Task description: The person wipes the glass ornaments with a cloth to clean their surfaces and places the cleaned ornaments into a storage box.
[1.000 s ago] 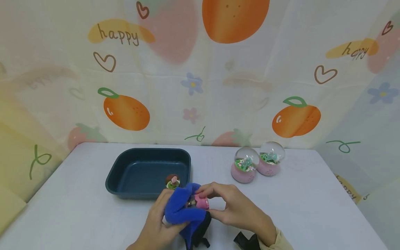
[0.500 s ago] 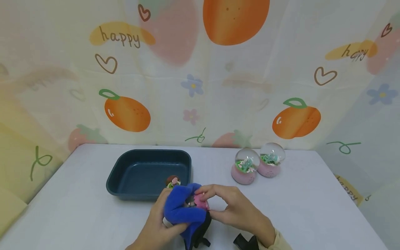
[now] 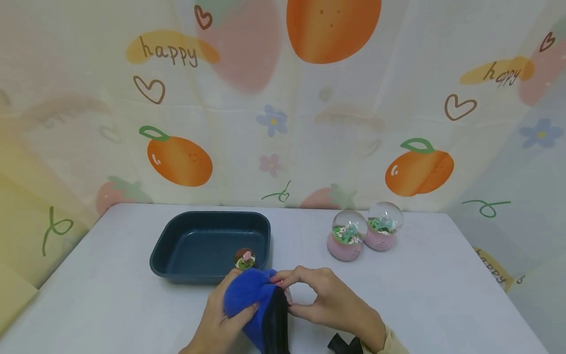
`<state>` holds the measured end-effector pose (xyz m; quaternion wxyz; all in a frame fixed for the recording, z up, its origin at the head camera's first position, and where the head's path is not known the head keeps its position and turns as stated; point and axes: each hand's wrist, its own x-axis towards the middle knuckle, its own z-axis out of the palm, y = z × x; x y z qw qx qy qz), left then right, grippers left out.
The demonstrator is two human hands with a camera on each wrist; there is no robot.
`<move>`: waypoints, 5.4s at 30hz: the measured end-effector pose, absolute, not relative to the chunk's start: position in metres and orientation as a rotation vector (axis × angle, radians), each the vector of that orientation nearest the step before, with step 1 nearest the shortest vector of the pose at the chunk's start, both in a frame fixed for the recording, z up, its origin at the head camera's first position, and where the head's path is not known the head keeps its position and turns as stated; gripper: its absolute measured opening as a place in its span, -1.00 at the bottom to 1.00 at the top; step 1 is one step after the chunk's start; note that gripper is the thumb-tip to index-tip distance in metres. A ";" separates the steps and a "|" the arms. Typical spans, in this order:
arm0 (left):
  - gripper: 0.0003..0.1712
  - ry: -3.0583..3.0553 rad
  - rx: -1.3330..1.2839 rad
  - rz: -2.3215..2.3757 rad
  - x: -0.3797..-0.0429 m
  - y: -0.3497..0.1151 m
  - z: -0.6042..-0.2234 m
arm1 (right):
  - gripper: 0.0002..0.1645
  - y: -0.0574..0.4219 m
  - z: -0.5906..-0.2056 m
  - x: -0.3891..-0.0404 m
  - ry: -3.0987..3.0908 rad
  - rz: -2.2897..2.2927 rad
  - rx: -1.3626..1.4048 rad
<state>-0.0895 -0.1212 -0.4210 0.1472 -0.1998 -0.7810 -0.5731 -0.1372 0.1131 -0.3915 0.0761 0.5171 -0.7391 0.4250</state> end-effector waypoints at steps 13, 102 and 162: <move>-0.20 -2.240 -0.899 -1.633 -0.097 -0.129 -0.419 | -0.49 0.118 -0.388 -0.138 -2.099 1.492 1.536; -0.37 -2.149 -0.943 -1.276 -0.098 -0.130 -0.429 | -0.62 0.122 -0.384 -0.137 -2.403 1.859 1.276; -0.41 -2.096 -0.979 -1.323 -0.097 -0.130 -0.430 | -0.35 0.120 -0.382 -0.137 -2.207 1.657 1.384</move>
